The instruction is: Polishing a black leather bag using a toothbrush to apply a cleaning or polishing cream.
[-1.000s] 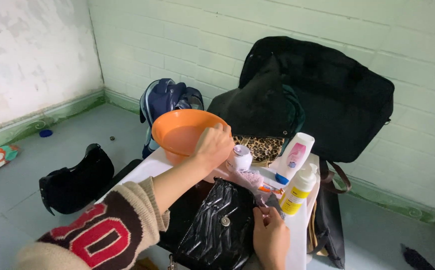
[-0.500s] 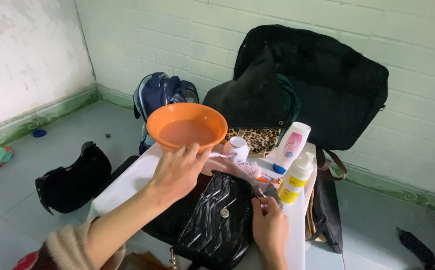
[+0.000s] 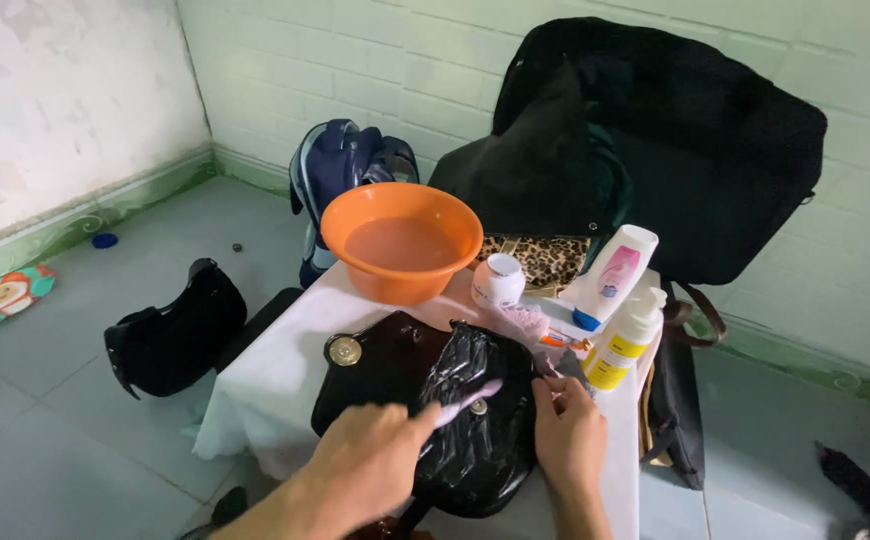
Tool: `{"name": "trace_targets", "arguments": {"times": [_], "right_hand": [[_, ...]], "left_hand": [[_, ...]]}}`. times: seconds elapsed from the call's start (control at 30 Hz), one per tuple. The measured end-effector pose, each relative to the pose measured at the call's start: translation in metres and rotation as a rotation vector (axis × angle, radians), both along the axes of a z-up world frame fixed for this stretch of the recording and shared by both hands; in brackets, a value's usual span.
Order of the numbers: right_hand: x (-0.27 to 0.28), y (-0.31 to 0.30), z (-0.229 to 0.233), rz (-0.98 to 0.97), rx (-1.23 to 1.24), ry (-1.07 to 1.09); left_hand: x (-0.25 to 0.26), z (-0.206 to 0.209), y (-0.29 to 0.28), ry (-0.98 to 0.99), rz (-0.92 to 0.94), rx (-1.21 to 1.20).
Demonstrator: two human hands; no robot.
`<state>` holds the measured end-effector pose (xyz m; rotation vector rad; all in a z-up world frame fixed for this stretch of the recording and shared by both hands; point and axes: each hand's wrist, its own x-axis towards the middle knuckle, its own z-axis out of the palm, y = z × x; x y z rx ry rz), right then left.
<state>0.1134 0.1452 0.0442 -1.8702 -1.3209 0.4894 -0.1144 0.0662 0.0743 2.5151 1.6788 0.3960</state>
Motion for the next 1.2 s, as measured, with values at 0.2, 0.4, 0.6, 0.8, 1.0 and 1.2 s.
{"name": "trace_targets", "arguments": {"times": [0.2,0.4,0.6,0.8,1.0,1.2], "right_hand": [[0.003,0.001,-0.006,0.040,0.113,0.019],[0.002,0.000,-0.003,0.022,0.056,0.020],[-0.001,-0.001,0.003,0.021,0.048,0.036],[0.003,0.001,-0.004,0.022,0.062,-0.004],[0.001,0.000,-0.003,0.020,0.075,-0.055],[0.004,-0.001,-0.008,0.048,0.119,0.048]], "left_hand": [[0.007,-0.017,0.003,0.014,0.038,0.220],[0.009,0.005,-0.001,0.025,0.006,-0.015],[0.008,0.013,0.047,0.062,0.015,0.190],[0.012,-0.005,-0.015,0.183,-0.024,-0.103],[0.044,-0.018,-0.006,0.071,0.089,0.168],[0.095,-0.107,-0.030,-0.114,0.324,0.400]]}}
